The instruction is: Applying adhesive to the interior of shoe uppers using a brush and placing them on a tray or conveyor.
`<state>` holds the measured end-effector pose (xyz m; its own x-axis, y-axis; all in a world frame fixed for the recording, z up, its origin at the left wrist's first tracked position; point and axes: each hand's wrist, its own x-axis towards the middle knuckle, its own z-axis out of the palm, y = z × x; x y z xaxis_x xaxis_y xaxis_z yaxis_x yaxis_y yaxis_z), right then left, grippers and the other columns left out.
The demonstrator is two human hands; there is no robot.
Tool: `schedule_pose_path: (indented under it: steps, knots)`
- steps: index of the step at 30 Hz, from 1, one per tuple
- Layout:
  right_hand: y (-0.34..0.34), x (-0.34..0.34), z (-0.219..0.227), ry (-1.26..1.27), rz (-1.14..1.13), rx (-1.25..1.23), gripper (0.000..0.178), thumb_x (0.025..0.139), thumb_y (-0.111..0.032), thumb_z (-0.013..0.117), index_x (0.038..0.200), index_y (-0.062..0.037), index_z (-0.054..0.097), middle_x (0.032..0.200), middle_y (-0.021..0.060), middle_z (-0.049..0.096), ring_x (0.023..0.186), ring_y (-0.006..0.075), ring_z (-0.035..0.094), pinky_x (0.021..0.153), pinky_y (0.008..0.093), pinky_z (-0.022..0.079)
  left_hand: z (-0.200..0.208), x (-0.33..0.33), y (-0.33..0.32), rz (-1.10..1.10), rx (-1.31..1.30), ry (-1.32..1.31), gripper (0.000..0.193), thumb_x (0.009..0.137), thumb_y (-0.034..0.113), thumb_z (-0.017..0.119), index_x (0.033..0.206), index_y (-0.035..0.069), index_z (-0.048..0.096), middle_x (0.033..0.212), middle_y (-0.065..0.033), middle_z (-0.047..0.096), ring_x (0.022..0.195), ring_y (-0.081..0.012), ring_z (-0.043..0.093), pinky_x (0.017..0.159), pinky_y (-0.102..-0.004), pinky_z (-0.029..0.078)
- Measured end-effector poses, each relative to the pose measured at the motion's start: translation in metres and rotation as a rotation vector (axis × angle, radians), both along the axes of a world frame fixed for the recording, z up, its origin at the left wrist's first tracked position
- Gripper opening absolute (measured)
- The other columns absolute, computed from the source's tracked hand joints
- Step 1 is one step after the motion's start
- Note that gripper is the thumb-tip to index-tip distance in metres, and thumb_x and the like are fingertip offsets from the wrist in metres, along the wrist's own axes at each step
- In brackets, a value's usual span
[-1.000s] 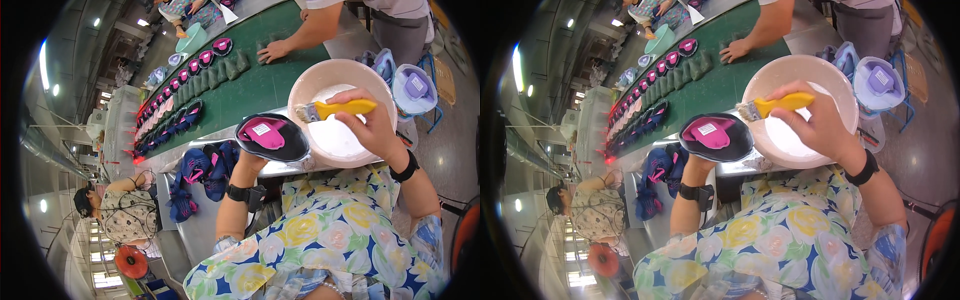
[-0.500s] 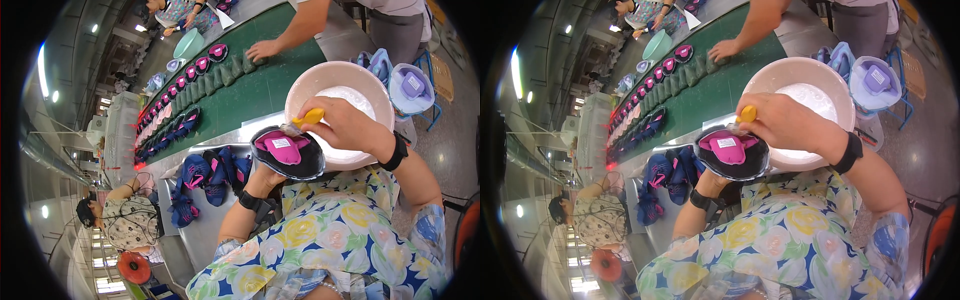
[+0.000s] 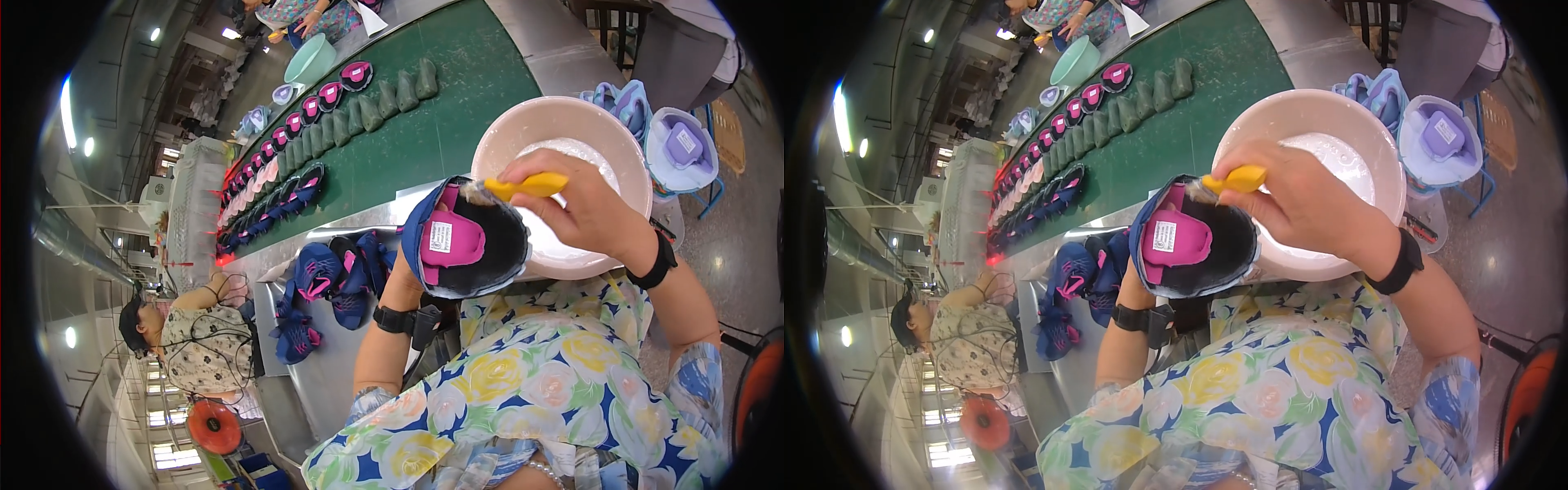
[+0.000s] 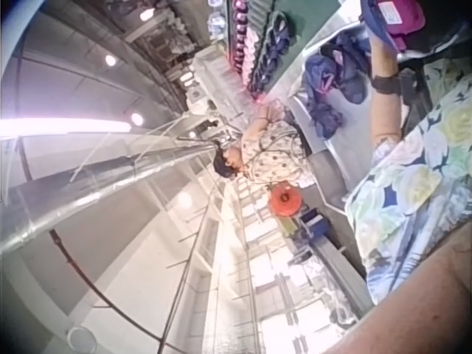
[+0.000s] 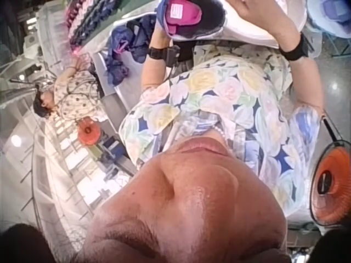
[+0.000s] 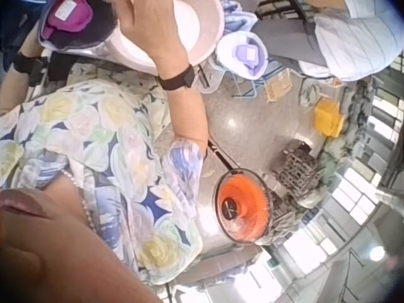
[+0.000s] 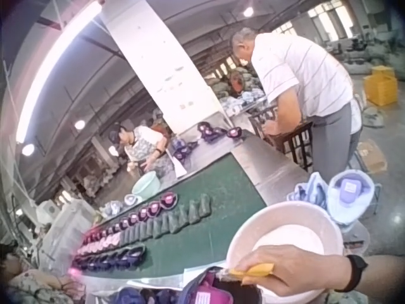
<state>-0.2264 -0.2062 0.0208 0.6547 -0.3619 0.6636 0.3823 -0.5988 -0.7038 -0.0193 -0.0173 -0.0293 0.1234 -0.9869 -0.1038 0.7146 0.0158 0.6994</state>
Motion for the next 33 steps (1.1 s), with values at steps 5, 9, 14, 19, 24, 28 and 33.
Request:
schedule_pose_path:
  steps: [5,9,14,19,24,28,33]
  knots:
    - [-0.004,-0.015,-0.003,0.3,0.005,-0.088,0.02,0.085,-0.009,0.068,0.102,-0.0052,0.059,0.094,0.0138,0.066,0.084,0.0333,0.064,0.074,0.0357,0.05,-0.007,0.0,0.004,0.339,-0.018,-0.634,0.048,0.097,0.017,0.053,0.14,0.001,0.04,0.132,-0.0148,0.055,0.115,-0.0248,0.06,0.098,-0.0394,0.052]
    - [0.022,-0.022,-0.009,0.175,0.0,0.148,0.018,0.086,-0.007,0.067,0.102,-0.005,0.06,0.097,0.0138,0.066,0.085,0.0313,0.065,0.076,0.0336,0.05,-0.02,0.008,0.005,0.64,-0.037,-1.018,0.05,0.093,0.015,0.058,0.137,0.002,0.039,0.129,-0.0134,0.053,0.115,-0.0238,0.059,0.098,-0.0407,0.052]
    - [0.041,-0.014,-0.017,0.21,0.107,0.176,0.019,0.087,-0.008,0.067,0.105,-0.0051,0.061,0.097,0.0128,0.066,0.088,0.0246,0.067,0.078,0.0304,0.05,-0.024,0.011,0.009,0.717,-0.054,-0.845,0.047,0.092,0.012,0.057,0.134,0.004,0.04,0.126,-0.0114,0.053,0.113,-0.0236,0.059,0.096,-0.0413,0.053]
    - [0.018,-0.014,-0.009,0.197,-0.162,0.27,0.016,0.087,-0.007,0.067,0.102,-0.0029,0.062,0.094,0.0117,0.066,0.085,0.0226,0.066,0.076,0.0309,0.05,-0.02,0.01,0.011,0.801,-0.023,-1.236,0.045,0.094,0.019,0.053,0.134,0.006,0.04,0.127,-0.0115,0.053,0.115,-0.0247,0.058,0.097,-0.0424,0.052]
    - [0.036,-0.006,-0.009,0.168,-0.007,0.249,0.017,0.086,-0.007,0.067,0.102,-0.0021,0.061,0.095,0.0127,0.066,0.082,0.0227,0.067,0.073,0.0318,0.05,-0.025,0.013,0.013,0.839,0.02,-1.504,0.044,0.096,0.026,0.05,0.135,0.008,0.041,0.129,-0.0117,0.053,0.117,-0.0257,0.057,0.099,-0.0435,0.051]
    - [0.014,0.009,-0.019,0.223,-0.205,0.148,0.017,0.088,-0.011,0.067,0.1,-0.0008,0.06,0.083,0.0132,0.067,0.073,0.0235,0.068,0.065,0.0308,0.05,-0.035,0.012,0.02,0.752,0.012,-0.738,0.045,0.098,0.034,0.044,0.137,0.01,0.04,0.13,-0.0125,0.053,0.12,-0.0294,0.056,0.101,-0.0476,0.049]
    - [-0.021,0.017,-0.02,0.211,-0.24,0.16,0.019,0.09,-0.007,0.064,0.107,0.0021,0.059,0.087,0.0114,0.068,0.077,0.0181,0.067,0.07,0.0281,0.051,-0.043,0.035,0.022,0.748,0.163,-1.214,0.043,0.097,0.026,0.05,0.137,0.012,0.04,0.127,-0.0111,0.054,0.118,-0.0264,0.057,0.099,-0.0431,0.05]
